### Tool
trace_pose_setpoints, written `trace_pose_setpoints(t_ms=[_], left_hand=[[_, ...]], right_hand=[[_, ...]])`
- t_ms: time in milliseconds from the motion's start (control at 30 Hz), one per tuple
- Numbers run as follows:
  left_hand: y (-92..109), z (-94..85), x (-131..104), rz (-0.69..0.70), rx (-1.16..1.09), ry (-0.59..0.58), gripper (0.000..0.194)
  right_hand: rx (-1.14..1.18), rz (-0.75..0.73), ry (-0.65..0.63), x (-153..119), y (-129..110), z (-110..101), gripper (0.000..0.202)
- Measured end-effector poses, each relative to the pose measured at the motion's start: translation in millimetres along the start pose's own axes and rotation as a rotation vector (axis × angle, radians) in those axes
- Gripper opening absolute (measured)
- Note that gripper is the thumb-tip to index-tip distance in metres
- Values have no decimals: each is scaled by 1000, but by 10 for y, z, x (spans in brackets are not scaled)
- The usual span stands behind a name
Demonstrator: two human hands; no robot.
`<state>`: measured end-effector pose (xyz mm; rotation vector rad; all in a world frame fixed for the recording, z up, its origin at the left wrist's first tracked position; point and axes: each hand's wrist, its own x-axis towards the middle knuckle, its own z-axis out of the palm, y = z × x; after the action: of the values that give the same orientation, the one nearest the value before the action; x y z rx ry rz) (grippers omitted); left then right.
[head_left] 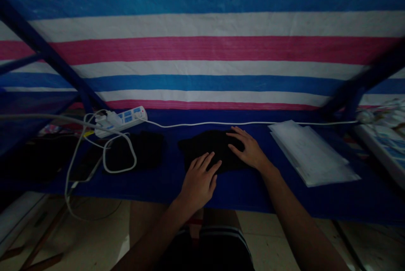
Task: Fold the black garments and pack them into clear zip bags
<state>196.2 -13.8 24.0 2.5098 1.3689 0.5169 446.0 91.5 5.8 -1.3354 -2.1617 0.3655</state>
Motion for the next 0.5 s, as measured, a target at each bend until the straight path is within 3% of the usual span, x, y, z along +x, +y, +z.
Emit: trace_pose_setpoints(t_ms=[233, 400, 500], left_hand=[[256, -123, 1, -61, 23, -3, 49], [36, -205, -48, -7, -66, 48, 33], [-100, -174, -146, -31, -37, 34, 40]], right_hand=[[16, 13, 138, 5, -54, -66, 37], [31, 19, 153, 10, -74, -77, 34], [23, 25, 167, 16, -74, -77, 33]])
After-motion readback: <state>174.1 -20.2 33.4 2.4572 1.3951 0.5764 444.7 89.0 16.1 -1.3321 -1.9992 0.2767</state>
